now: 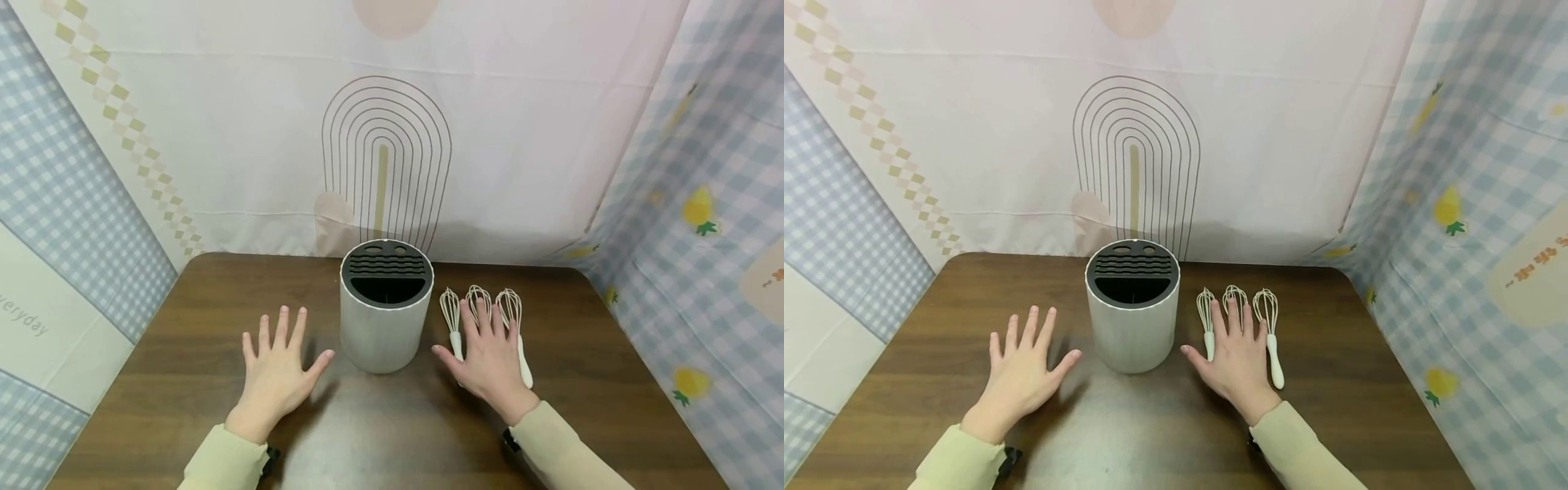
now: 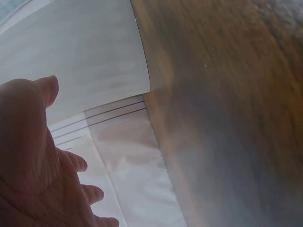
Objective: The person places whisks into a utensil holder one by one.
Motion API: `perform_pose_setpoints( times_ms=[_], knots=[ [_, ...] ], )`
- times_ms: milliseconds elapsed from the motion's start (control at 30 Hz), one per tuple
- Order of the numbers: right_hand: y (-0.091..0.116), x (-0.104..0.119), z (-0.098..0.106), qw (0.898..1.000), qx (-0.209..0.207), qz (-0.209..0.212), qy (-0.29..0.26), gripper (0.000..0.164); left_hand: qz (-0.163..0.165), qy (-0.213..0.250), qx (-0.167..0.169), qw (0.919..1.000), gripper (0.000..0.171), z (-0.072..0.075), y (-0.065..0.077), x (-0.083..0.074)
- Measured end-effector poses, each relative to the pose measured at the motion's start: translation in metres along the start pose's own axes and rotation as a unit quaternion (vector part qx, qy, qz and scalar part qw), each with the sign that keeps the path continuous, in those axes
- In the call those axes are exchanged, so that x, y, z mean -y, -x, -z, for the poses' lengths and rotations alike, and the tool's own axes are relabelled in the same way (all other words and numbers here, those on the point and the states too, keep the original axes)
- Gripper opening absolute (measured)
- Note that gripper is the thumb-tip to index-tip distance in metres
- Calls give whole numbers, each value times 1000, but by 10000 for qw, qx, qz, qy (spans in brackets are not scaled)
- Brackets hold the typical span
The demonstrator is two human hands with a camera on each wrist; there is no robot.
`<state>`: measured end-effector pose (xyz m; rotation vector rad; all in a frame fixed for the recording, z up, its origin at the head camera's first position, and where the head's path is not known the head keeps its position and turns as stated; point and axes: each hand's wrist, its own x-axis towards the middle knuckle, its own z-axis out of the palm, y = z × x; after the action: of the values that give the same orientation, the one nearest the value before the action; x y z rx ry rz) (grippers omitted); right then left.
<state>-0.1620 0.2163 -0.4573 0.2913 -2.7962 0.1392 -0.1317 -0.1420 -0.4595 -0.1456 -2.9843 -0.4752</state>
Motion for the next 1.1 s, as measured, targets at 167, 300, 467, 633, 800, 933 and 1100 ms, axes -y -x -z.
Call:
perform_pose_setpoints(
  times_ms=[167, 300, 467, 633, 800, 933, 1100],
  knots=[
    [1, -1, -2, 10000, 30, 1, 46, 99, 17, 27, -34, 10000, 91, 0, 1, 1],
    [3, -2, -1, 10000, 62, -60, 31, 99, 34, 55, 0, 10000, 91, -1, 2, 0],
    [4, -4, -1, 9998, 133, -132, 6, 100, 27, 59, -7, 10000, 91, 0, 2, -1],
    [4, -5, -1, 9997, 176, -164, -70, 100, -4, 102, 15, 9999, 92, 0, 2, -2],
    [3, -6, -1, 9995, 140, -172, -208, 103, -96, 212, -57, 9997, 95, 0, 0, -3],
    [2, -7, 1, 9988, 18, -190, -456, 102, -147, 449, -220, 9986, 97, 2, -2, -5],
    [0, -9, 3, 9963, 67, -270, -810, 102, -153, 970, -318, 9947, 97, 8, -4, -8]
  ],
)
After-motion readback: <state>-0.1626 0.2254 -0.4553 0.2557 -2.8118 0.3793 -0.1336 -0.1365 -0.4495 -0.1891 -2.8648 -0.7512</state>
